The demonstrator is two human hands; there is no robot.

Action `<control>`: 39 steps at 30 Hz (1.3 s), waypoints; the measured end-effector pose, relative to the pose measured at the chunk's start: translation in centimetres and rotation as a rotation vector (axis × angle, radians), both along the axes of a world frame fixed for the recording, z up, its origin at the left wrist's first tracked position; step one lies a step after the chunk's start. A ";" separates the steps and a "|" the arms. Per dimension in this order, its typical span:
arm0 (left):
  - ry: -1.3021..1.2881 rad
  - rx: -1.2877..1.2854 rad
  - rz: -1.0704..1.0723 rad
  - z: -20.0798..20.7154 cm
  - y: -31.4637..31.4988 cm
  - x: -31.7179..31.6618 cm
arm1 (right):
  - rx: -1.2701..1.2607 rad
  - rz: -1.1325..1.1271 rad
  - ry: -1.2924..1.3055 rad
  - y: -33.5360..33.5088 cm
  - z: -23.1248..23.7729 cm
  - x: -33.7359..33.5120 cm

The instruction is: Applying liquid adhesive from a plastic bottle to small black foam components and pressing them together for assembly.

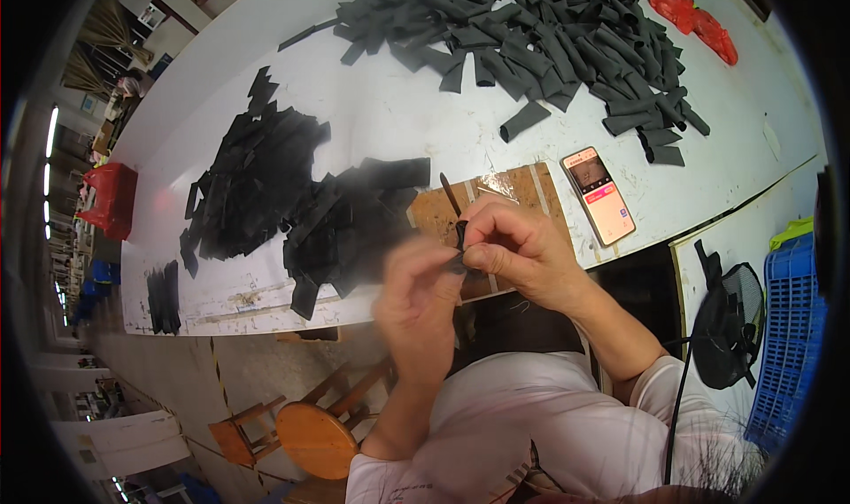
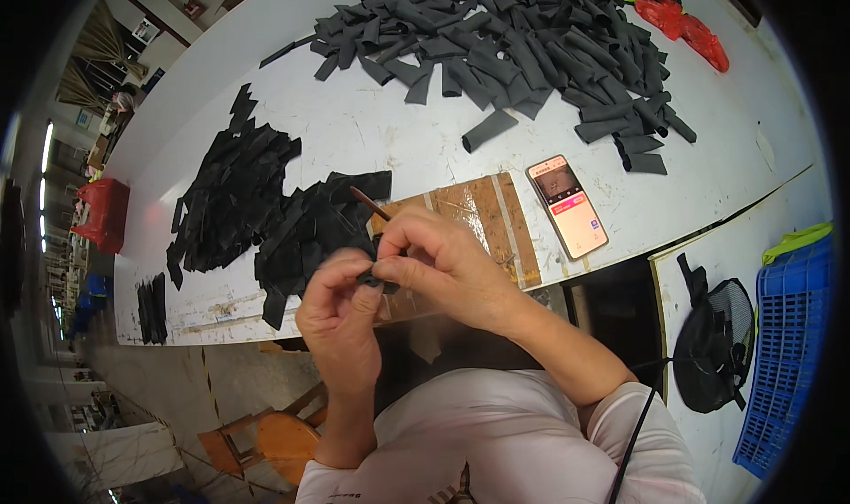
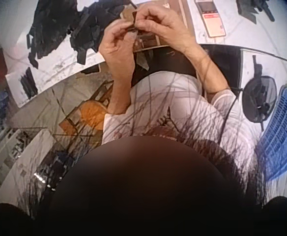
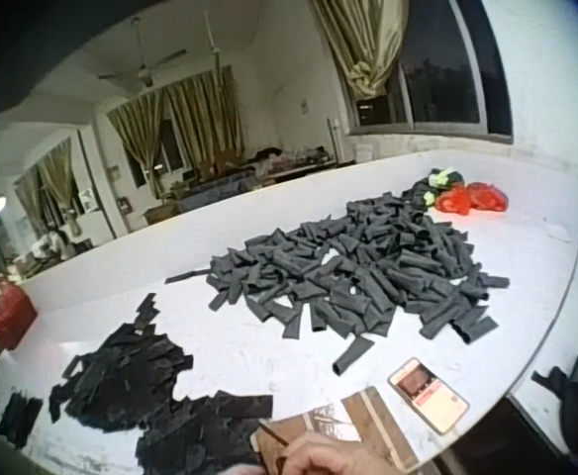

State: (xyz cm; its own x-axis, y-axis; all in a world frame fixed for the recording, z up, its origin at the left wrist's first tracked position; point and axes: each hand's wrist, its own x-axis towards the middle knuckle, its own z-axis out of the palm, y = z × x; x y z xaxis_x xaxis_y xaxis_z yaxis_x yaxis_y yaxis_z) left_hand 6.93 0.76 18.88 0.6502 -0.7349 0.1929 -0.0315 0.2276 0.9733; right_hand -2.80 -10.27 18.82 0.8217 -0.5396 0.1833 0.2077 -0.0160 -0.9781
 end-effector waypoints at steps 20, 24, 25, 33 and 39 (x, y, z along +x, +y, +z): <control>1.161 -0.246 -0.564 -5.0 -5.0 4.9 | 0.620 0.242 0.199 -6.4 -4.9 3.2; 0.267 -0.006 -0.148 -1.5 -4.6 2.3 | 0.371 0.395 0.128 -7.7 -5.1 3.7; 0.266 -0.008 -0.149 -2.1 -4.4 2.7 | 0.335 0.469 0.091 -7.7 -4.9 3.8; -0.085 -0.082 -0.055 -0.7 -4.8 3.9 | 0.200 0.267 0.225 -6.7 -4.8 3.6; 0.259 -0.384 -0.066 -0.6 -4.7 3.6 | -0.765 -0.194 0.141 -4.8 0.6 2.2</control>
